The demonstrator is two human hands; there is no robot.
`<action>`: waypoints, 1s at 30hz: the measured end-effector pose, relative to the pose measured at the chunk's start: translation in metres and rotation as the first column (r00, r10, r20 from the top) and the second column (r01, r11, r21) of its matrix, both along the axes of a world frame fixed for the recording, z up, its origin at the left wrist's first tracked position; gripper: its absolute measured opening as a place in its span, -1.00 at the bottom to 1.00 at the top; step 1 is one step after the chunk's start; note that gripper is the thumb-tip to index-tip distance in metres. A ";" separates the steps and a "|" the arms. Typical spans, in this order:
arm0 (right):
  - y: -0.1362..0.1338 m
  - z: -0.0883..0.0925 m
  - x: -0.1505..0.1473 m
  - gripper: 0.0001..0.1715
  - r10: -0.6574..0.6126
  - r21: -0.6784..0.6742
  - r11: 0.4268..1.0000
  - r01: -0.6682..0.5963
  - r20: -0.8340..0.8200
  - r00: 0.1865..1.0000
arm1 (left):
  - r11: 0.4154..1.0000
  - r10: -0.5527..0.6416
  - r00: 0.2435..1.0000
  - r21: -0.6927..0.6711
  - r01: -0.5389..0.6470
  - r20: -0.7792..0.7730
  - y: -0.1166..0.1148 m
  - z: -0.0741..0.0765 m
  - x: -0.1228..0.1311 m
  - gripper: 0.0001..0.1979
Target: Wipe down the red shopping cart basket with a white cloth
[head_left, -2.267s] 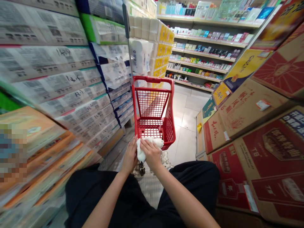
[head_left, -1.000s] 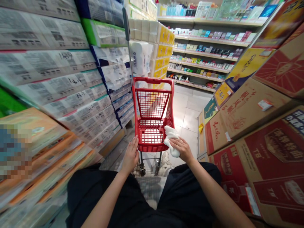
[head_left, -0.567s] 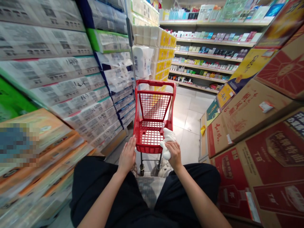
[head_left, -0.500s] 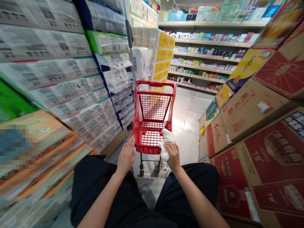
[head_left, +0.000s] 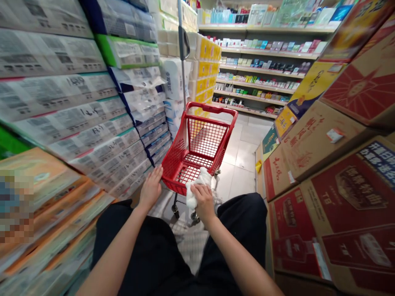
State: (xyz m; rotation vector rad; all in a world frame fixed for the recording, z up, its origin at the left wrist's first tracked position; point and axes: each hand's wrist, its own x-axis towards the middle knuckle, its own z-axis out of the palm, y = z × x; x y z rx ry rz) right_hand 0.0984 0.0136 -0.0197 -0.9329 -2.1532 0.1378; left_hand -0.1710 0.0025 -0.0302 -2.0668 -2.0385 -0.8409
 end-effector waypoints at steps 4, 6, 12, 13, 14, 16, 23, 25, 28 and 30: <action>0.003 0.009 -0.048 -0.48 0.050 -0.044 0.998 -0.043 0.162 0.986 | 0.990 -0.010 0.974 -0.136 0.042 0.228 0.038 0.008 -0.051 -0.38; 0.007 0.015 -0.070 -0.48 0.074 -0.056 0.996 -0.063 0.232 0.970 | 0.990 0.010 0.963 -0.141 0.029 0.271 0.053 0.007 -0.063 -0.41; 0.009 0.027 -0.117 -0.53 0.102 -0.052 0.995 -0.090 0.336 0.936 | 0.993 0.083 0.903 -0.106 -0.042 0.420 0.060 -0.016 -0.053 -0.30; 0.009 0.027 -0.120 -0.53 0.099 -0.047 0.995 -0.088 0.342 0.935 | 0.994 0.090 0.889 -0.100 -0.050 0.449 0.058 -0.020 -0.050 -0.27; 0.008 0.028 -0.123 -0.54 0.094 -0.041 0.996 -0.085 0.345 0.934 | 0.994 0.094 0.875 -0.094 -0.055 0.474 0.057 -0.023 -0.049 -0.25; 0.008 0.027 -0.125 -0.55 0.089 -0.025 0.996 -0.086 0.351 0.932 | 0.995 0.090 0.853 -0.082 -0.056 0.514 0.055 -0.026 -0.050 -0.21; 0.006 0.029 -0.129 -0.50 0.144 -0.029 0.989 -0.144 0.384 0.912 | 0.997 0.078 0.821 -0.068 -0.049 0.566 0.057 -0.024 -0.059 -0.21; 0.010 0.033 -0.127 -0.49 0.186 -0.039 0.982 -0.186 0.398 0.898 | 0.996 0.081 0.818 -0.065 -0.053 0.570 0.057 -0.022 -0.061 -0.22; 0.025 0.043 -0.118 -0.47 0.313 -0.047 0.944 -0.326 0.436 0.844 | 0.996 0.085 0.814 -0.062 -0.060 0.575 0.055 -0.021 -0.063 -0.23; 0.036 0.050 -0.112 -0.48 0.399 -0.070 0.906 -0.417 0.469 0.788 | 0.996 0.087 0.811 -0.057 -0.066 0.579 0.054 -0.020 -0.064 -0.23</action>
